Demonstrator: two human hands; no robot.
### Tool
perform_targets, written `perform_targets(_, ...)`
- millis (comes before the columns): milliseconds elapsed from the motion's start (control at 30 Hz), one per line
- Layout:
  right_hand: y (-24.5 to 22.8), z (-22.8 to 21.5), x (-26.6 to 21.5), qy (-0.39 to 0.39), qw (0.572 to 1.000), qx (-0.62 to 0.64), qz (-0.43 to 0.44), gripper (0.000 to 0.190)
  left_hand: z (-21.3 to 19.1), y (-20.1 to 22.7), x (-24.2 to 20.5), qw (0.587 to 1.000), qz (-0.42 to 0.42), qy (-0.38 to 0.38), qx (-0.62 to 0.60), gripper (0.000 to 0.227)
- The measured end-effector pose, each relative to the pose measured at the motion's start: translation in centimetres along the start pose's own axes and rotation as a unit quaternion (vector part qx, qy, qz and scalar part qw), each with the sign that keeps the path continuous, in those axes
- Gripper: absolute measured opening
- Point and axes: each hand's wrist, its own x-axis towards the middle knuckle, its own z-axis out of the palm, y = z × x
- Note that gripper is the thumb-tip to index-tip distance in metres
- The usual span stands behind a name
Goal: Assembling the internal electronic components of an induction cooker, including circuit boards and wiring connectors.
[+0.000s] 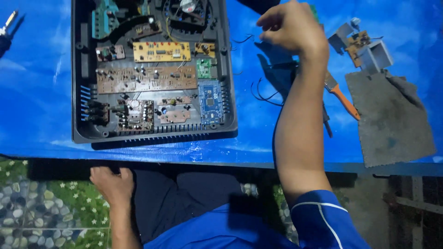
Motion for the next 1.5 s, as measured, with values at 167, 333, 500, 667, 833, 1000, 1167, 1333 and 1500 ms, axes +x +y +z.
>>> perform_targets(167, -1.6, 2.1, 1.3, -0.003, 0.999, 0.028, -0.016, 0.036, 1.5, -0.2, -0.7, 0.996, -0.030, -0.077, 0.039, 0.029)
perform_targets(333, -5.2, 3.6, 2.5, -0.085, 0.992, 0.072, 0.057, 0.038, 0.4, 1.7, -0.8, 0.995, -0.010, -0.088, 0.043, 0.030)
perform_targets(500, -3.4, 6.0, 3.0, -0.071, 0.991, 0.105, 0.046, 0.019, -0.7, 2.7, -0.7, 0.997, 0.017, -0.058, 0.054, 0.027)
perform_targets(667, -1.8, 4.2, 2.3, -0.040, 0.993, 0.071, 0.084, 0.027, -1.5, 3.0, -0.6, 0.997, 0.004, -0.047, 0.060, 0.021)
perform_targets(833, -2.0, 6.1, 2.9, 0.024, 0.995, 0.064, 0.071, 0.060, -2.0, 4.0, -0.3, 0.997, 0.007, -0.047, 0.062, 0.020)
perform_targets(1000, -2.4, 6.3, 2.8, 0.000, 0.994, 0.091, 0.057, 0.030, -2.3, 4.6, -0.4, 0.996, -0.008, -0.062, 0.059, 0.020)
perform_targets(1167, -1.8, 5.6, 2.4, -0.007, 0.991, 0.085, 0.106, 0.017, -3.1, 4.9, -0.6, 0.996, -0.010, -0.085, 0.033, 0.021)
perform_targets(1333, -1.4, 2.9, 2.0, 0.088, 0.993, 0.053, 0.059, 0.014, -7.5, 7.2, -0.6, 0.990, -0.049, -0.102, -0.089, 0.025)
perform_targets(1500, -2.9, -1.0, 0.8, 0.144, 0.989, 0.040, -0.004, 0.010, -12.7, 11.3, -0.3, 0.984, -0.052, -0.088, -0.148, 0.022)
